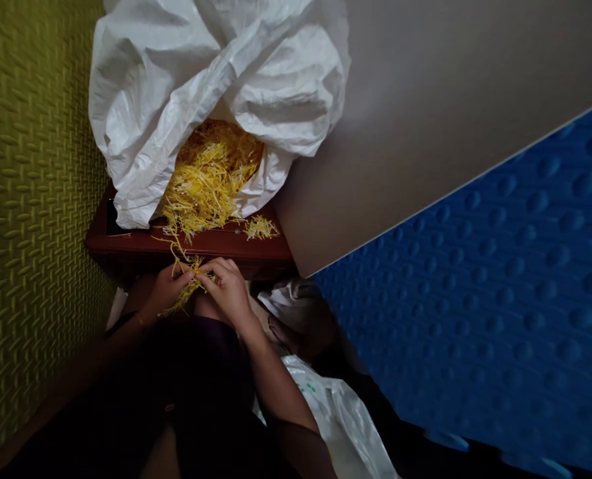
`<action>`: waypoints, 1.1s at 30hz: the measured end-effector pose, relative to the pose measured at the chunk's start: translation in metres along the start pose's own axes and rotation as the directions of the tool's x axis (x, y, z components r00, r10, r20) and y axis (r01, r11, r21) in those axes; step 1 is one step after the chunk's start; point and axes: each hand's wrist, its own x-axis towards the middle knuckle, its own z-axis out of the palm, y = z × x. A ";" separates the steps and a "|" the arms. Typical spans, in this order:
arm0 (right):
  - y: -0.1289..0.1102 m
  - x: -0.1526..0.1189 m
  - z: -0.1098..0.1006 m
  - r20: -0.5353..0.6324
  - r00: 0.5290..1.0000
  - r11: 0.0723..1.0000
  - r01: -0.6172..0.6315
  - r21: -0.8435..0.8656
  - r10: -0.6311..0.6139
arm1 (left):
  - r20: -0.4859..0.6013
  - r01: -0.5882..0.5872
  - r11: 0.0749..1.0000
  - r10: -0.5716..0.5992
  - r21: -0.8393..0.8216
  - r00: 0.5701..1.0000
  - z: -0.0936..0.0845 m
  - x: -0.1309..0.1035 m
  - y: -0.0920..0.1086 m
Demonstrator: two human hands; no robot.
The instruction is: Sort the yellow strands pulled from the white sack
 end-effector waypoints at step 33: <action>0.006 0.004 0.007 0.163 0.928 0.779 -0.370 0.506 0.335 | 0.044 0.060 0.993 -0.056 -0.106 0.997 0.005 -0.010 0.005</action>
